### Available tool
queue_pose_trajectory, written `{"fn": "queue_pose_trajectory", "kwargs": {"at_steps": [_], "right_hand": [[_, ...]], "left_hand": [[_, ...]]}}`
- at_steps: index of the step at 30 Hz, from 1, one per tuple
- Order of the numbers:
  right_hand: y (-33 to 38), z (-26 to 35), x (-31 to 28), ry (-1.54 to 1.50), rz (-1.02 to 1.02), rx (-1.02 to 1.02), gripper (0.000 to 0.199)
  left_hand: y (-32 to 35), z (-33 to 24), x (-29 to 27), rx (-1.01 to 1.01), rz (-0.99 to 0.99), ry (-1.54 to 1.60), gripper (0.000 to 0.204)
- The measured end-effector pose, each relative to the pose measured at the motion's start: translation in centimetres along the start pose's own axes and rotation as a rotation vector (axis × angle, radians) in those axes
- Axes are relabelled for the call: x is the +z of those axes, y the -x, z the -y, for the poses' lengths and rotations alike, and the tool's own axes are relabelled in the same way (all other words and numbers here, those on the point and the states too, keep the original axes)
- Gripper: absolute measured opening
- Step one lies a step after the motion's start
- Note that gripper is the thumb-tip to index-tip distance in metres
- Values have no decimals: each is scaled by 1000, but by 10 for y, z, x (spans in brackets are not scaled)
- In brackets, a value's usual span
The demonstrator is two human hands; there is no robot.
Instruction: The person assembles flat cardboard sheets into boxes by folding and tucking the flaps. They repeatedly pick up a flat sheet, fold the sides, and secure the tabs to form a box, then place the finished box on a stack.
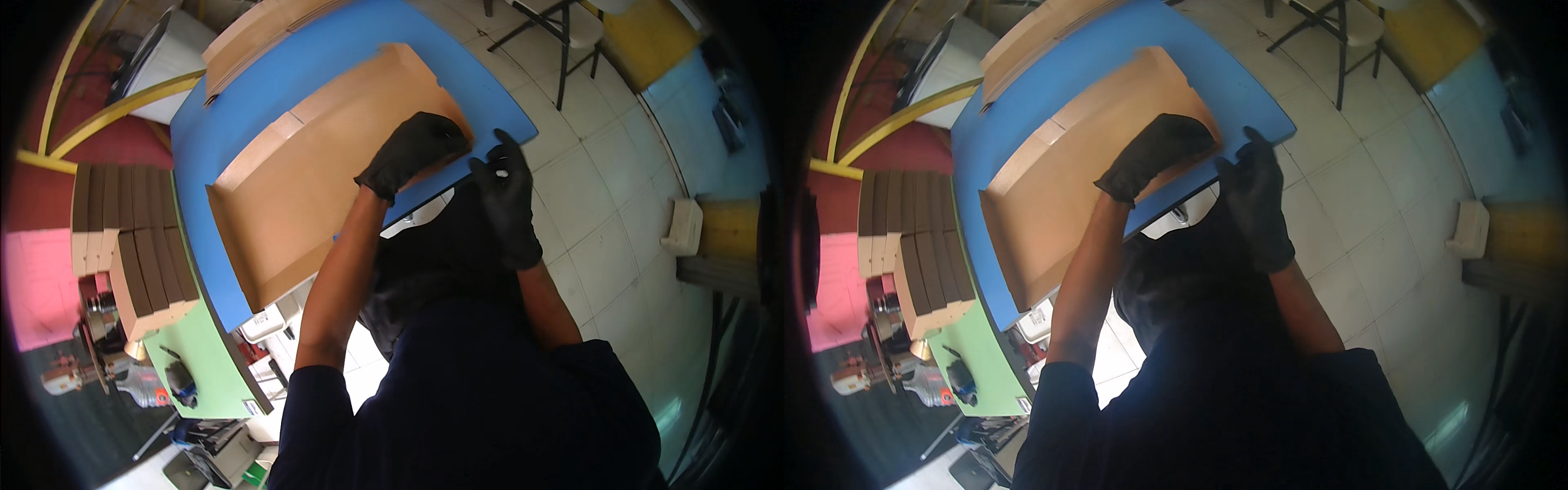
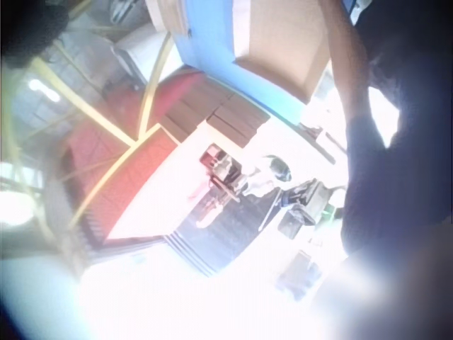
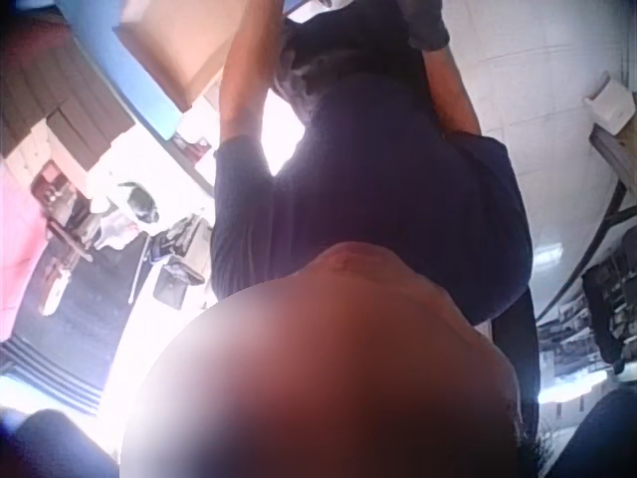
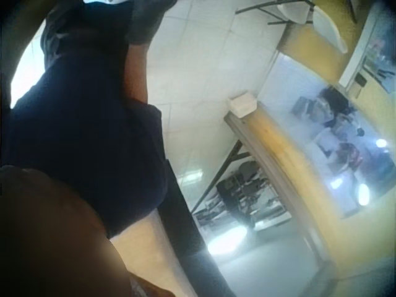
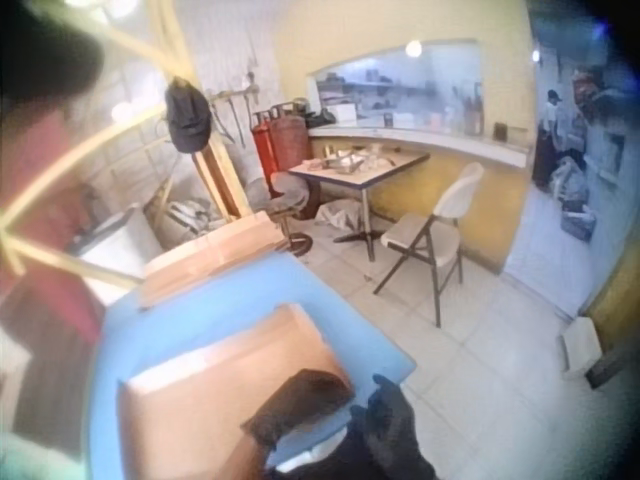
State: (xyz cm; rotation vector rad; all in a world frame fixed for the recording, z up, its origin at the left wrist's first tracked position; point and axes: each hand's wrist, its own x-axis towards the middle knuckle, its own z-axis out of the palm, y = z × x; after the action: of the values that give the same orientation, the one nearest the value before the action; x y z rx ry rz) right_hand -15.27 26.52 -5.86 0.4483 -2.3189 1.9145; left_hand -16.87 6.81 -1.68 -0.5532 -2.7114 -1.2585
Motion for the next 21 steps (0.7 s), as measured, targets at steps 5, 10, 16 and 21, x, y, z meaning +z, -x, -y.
{"fn": "queue_pose_trajectory", "kwargs": {"at_steps": [5, 10, 16, 21], "right_hand": [[5, 3, 14, -71, 39, 152, 49], [5, 8, 18, -375, -62, 309, 41], [9, -12, 25, -663, -196, 397, 48], [8, -14, 26, -662, -192, 392, 51]], "left_hand": [[-16, 5, 0, -358, 198, 334, 30], [-27, -3, -4, -208, 199, 349, 28], [-25, -9, -4, -215, 104, 247, 28], [-30, -13, 0, -409, 59, 210, 31]]}}
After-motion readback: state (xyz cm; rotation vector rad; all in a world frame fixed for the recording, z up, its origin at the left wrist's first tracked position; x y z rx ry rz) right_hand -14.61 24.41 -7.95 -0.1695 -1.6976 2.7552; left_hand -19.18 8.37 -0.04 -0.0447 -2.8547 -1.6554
